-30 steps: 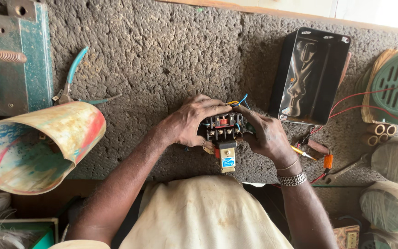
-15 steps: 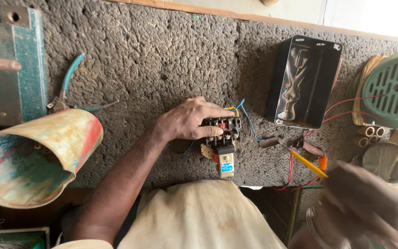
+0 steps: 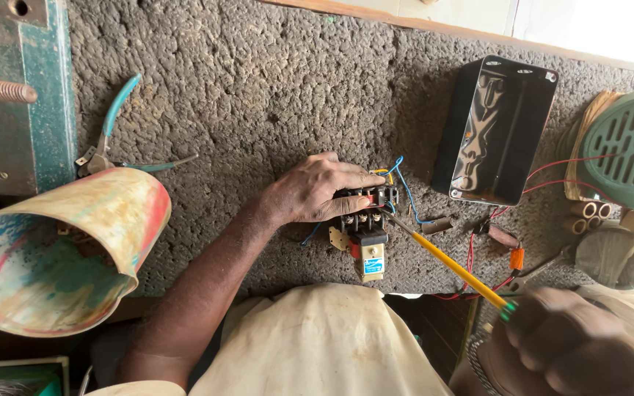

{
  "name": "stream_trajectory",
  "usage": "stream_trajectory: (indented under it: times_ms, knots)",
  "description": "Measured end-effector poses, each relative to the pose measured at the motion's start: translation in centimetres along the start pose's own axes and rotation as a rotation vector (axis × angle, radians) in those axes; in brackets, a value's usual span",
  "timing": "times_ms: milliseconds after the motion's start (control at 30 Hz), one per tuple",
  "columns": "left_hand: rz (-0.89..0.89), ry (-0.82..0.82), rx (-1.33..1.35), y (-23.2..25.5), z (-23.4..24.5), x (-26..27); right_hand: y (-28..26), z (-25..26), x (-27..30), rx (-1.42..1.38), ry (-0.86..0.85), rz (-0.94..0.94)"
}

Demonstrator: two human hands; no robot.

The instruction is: The person uses a green-handled screwdriver to tighten screws on a small electrical component placed on a workbench. The person holds the component steady with one hand while turning the screwdriver with the other, working on multiple terminals.

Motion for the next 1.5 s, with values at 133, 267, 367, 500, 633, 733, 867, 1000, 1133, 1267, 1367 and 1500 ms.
stream_trajectory:
  times_ms: [133,267,367,500,633,733,867,1000,1133,1267,1367,1500]
  knots:
    - [0.055,0.027,-0.018,-0.7,-0.9,0.6,2.5,-2.2,1.6,0.128,0.951,0.275]
    - [-0.086,0.126,-0.038,-1.0,-0.9,1.3,5.4,-3.7,7.6,0.114,0.931,0.238]
    - [-0.134,0.126,-0.037,-1.3,-0.9,1.9,5.8,-3.3,9.2,0.104,0.864,0.203]
    - [-0.104,0.100,-0.015,-1.8,-1.1,1.9,4.8,-2.7,5.6,0.138,0.830,0.172]
    - [-0.150,0.125,0.011,-2.0,-1.3,2.0,4.6,-2.8,1.8,0.142,0.708,0.171]
    - [-0.155,0.132,0.014,-2.3,-1.4,1.9,5.0,-3.2,1.6,0.101,0.722,0.165]
    - [-0.095,0.090,0.038,-2.7,-1.8,1.8,5.4,-3.7,1.6,0.022,0.712,0.082]
    - [-0.039,0.061,0.025,-2.8,-1.9,1.7,5.5,-3.7,0.7,0.075,0.806,0.137]
    - [-0.084,0.095,0.026,-2.8,-1.9,1.7,5.3,-4.4,0.0,0.387,0.752,0.272]
    - [-0.104,0.100,-0.010,-3.0,-2.1,1.5,4.9,-4.0,1.5,0.649,0.723,0.204]
    - [-0.109,0.106,-0.007,-3.1,-2.0,1.6,4.7,-3.3,2.7,0.617,0.685,0.164]
    - [-0.106,0.104,0.017,-3.2,-2.0,1.7,4.8,-3.0,4.2,0.540,0.732,0.109]
Point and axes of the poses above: each hand's wrist, its own x-axis away from the middle knuckle, its own z-axis out of the back of the hand, y = z × x, the point moved 5 cm from there along -x, towards the middle knuckle, and after that the axes turned 3 degrees about -z, right-handed, at the moved point
